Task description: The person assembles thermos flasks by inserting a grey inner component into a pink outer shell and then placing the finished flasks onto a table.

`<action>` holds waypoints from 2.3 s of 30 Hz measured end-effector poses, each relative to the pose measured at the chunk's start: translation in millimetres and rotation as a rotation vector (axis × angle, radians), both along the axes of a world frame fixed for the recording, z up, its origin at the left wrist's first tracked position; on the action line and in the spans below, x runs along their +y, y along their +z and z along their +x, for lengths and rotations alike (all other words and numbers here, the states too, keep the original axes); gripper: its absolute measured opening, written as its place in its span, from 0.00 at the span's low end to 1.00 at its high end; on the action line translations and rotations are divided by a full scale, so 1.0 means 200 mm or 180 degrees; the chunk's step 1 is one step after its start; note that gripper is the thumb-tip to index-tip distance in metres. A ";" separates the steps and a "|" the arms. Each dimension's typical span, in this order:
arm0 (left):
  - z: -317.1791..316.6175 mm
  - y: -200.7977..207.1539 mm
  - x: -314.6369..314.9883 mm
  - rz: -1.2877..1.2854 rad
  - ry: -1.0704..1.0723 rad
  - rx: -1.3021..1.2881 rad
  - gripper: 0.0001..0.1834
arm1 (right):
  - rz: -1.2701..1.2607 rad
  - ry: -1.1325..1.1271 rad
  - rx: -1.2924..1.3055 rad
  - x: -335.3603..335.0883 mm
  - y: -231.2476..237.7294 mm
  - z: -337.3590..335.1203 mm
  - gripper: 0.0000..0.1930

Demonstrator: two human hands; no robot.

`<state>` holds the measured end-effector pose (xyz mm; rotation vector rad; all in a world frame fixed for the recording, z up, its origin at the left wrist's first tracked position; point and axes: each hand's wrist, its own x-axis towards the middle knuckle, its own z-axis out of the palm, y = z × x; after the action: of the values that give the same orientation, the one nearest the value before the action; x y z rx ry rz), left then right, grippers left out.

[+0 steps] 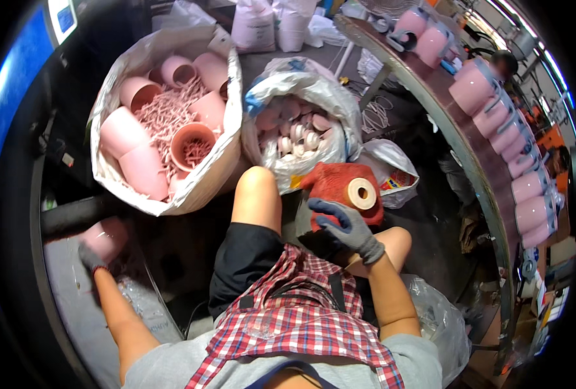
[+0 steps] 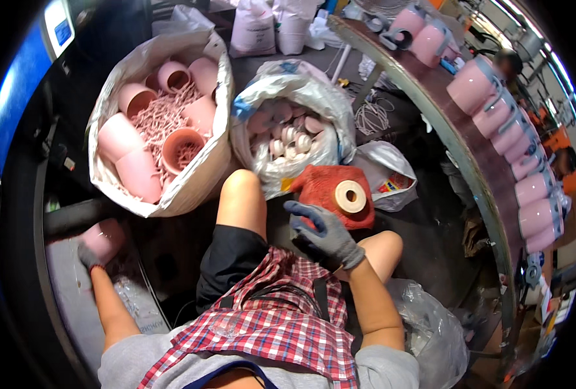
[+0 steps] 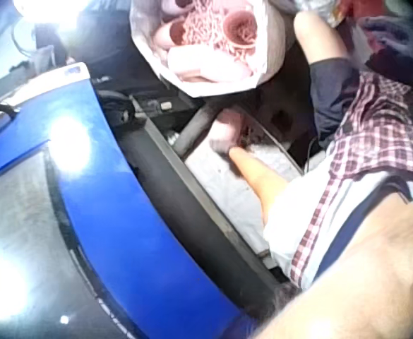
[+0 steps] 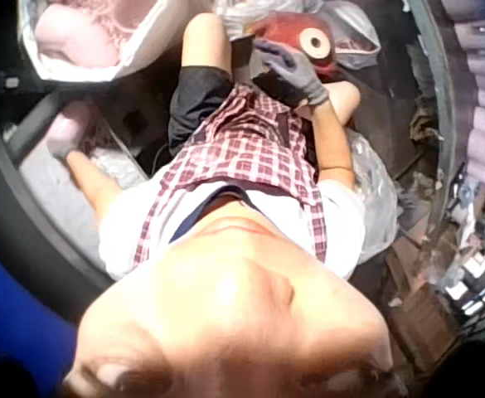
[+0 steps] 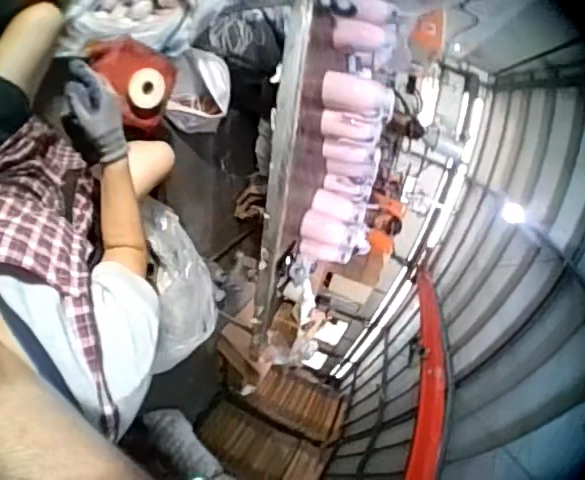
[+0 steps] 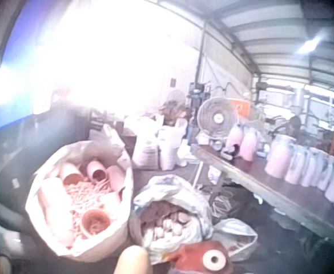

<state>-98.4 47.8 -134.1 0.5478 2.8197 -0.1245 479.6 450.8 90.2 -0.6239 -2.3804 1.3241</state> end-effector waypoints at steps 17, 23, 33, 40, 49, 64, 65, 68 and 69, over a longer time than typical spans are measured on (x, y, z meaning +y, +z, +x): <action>1.17 1.11 0.80 0.6757 -0.0413 -0.2935 0.20 | 0.1610 0.0385 0.1144 -0.39 0.34 -0.38 0.21; 1.46 0.99 1.03 0.6764 0.0030 -0.3478 0.16 | 0.2006 0.0231 0.1046 -0.26 0.29 -0.25 0.18; 1.73 1.49 1.02 0.3978 -0.3687 0.0530 0.28 | 0.0957 0.0960 0.0617 -0.11 0.50 0.02 0.09; 1.83 1.53 1.11 0.3520 -0.5118 -0.0781 0.13 | -0.0504 0.1589 0.0468 -0.05 0.37 0.04 0.11; 1.84 1.41 1.12 0.4052 -0.4963 -0.0349 0.13 | 0.0329 0.1319 0.0407 -0.07 0.38 -0.14 0.13; 1.79 1.49 1.19 0.4285 -0.5313 -0.1183 0.10 | 0.1644 0.1972 0.0869 -0.21 0.63 -0.27 0.11; 1.82 1.52 1.20 0.4428 -0.5420 -0.1231 0.09 | 0.0940 0.2338 0.0815 -0.21 0.63 -0.28 0.11; 1.82 1.55 1.12 0.4105 -0.5972 -0.1090 0.13 | -0.0865 0.2763 0.0119 -0.04 0.54 -0.20 0.11; 1.78 1.55 1.07 0.3758 -0.5701 -0.0798 0.14 | -0.0351 0.2634 -0.0413 0.06 0.59 -0.14 0.12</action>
<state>257.8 262.3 175.0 2.6612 1.0028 1.1357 450.8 463.8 208.8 0.3270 -2.8087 1.7604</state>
